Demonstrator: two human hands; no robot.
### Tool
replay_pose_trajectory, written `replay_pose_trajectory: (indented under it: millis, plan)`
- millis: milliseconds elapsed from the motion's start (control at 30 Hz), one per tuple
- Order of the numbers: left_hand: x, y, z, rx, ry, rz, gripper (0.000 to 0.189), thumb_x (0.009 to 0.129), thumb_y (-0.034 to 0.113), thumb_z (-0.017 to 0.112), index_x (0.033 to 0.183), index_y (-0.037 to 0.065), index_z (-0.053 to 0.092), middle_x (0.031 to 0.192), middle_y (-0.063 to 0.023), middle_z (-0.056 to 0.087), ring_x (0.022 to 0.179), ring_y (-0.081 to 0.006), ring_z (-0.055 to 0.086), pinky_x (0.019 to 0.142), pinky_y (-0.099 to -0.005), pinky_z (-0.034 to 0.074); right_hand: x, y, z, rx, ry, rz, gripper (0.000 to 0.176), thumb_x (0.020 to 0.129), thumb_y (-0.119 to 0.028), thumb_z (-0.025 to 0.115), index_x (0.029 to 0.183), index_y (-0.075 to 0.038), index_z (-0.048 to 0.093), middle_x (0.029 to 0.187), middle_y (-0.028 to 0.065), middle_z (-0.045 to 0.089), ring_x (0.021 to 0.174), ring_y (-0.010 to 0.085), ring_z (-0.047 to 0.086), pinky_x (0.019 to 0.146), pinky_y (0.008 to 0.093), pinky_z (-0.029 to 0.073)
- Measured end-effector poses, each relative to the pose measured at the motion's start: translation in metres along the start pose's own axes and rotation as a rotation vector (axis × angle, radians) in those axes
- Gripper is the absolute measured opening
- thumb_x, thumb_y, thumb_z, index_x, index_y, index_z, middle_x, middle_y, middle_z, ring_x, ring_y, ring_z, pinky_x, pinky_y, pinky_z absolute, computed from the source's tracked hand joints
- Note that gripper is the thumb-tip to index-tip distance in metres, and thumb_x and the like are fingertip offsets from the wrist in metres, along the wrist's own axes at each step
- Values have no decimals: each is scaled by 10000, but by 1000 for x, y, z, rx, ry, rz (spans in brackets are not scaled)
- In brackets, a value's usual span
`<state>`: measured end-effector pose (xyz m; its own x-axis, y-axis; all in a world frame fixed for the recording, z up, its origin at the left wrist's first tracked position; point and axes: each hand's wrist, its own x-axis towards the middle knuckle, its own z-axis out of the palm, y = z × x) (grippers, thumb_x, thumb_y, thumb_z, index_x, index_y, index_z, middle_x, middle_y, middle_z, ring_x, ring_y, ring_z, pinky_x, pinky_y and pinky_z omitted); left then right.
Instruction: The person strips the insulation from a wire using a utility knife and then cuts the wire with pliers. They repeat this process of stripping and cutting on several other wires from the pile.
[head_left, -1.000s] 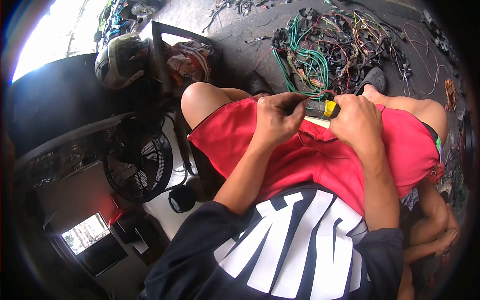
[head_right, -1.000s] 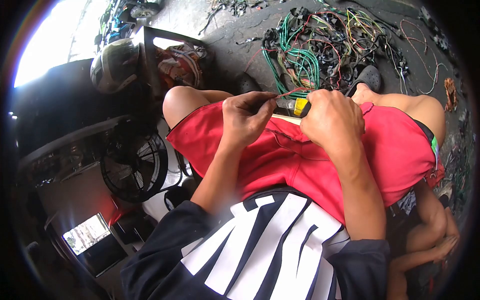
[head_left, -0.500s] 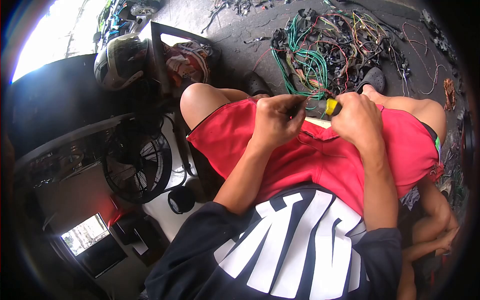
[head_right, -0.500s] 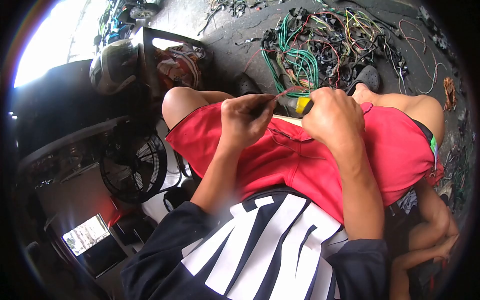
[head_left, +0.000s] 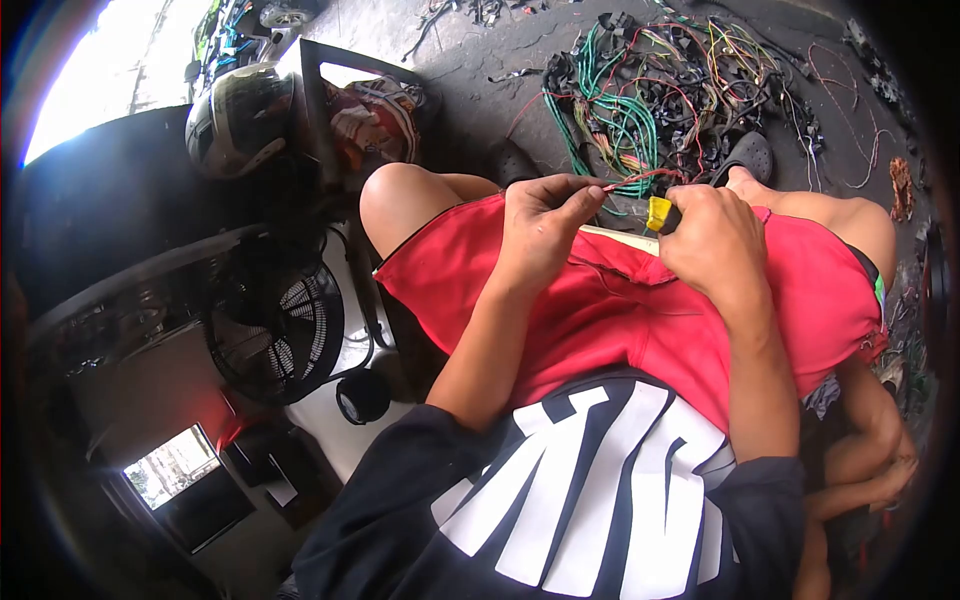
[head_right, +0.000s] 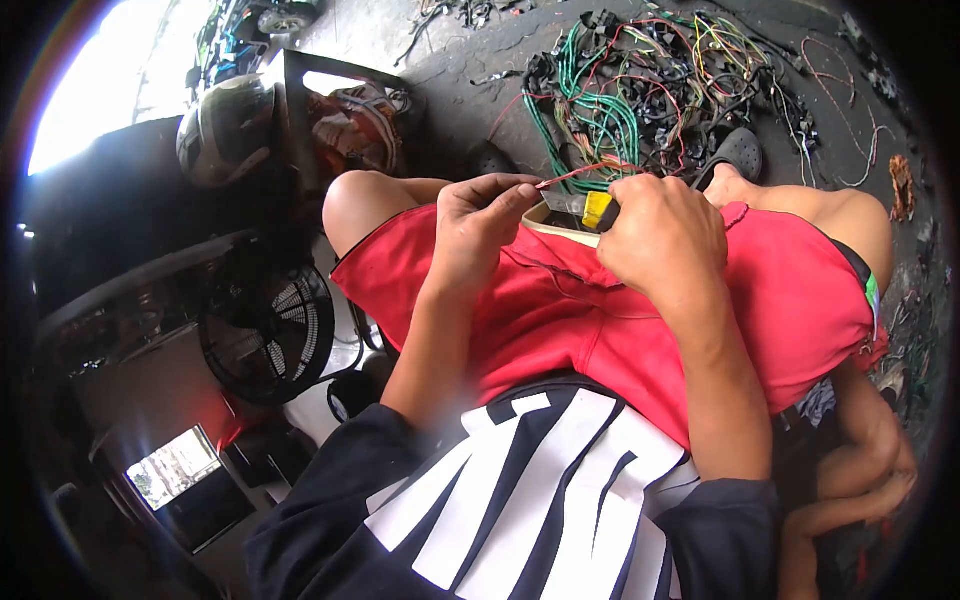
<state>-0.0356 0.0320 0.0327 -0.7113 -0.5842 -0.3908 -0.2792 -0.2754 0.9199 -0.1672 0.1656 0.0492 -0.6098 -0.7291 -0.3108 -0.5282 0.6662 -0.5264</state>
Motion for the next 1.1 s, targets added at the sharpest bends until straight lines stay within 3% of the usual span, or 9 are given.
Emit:
replay_pose_trajectory:
  millis: [267,400,500,800,900,967,1067,1100]
  plan:
    - [0,-4,4,101,9,77,156,827,72,623,883,-66,670,685,-12,619,618,-45,522,554,-191,423,-1,2,2,-26,42,12,141,648,-70,536,734,-27,640,739,226,624,730,407,610,673,493,482]
    - [2,-11,4,129,19,125,148,804,55,620,878,-62,672,669,-18,628,608,-48,530,547,-199,432,0,1,-2,-56,-25,60,166,653,-101,599,798,-48,662,748,199,627,760,385,604,685,475,476]
    - [2,-11,1,241,0,118,149,813,38,641,915,-67,668,761,-70,666,684,-92,603,653,-207,487,-1,2,0,-57,-16,48,165,652,-103,597,794,-47,660,745,200,627,753,387,605,683,478,476]
    - [-5,2,8,511,24,286,148,790,30,622,889,-69,671,754,-96,685,673,-96,621,630,-223,498,-1,-1,0,-65,-20,90,175,654,-92,577,799,-50,665,756,208,629,764,395,604,695,483,476]
    - [-5,-1,8,525,42,268,152,787,35,623,892,-64,669,764,-103,689,677,-98,626,630,-228,497,1,3,4,-71,8,112,174,660,-96,581,805,-50,666,772,214,628,772,399,602,697,485,474]
    - [-4,-7,8,466,65,309,152,792,57,624,882,-57,669,688,-89,665,598,-87,589,558,-228,467,5,8,7,-68,39,130,173,664,-111,605,813,-53,668,785,220,625,779,403,598,693,480,474]
    - [0,-9,5,300,50,225,181,802,48,578,919,-62,661,660,-62,636,566,-72,547,526,-211,436,4,7,2,49,20,78,162,701,-135,645,818,-23,663,750,187,647,728,328,636,659,417,489]
    - [2,-9,4,232,39,173,198,806,38,555,939,-67,657,665,-51,627,570,-68,536,528,-203,429,6,12,7,220,-2,45,169,707,-140,652,826,-21,663,730,169,646,688,297,631,630,396,485]
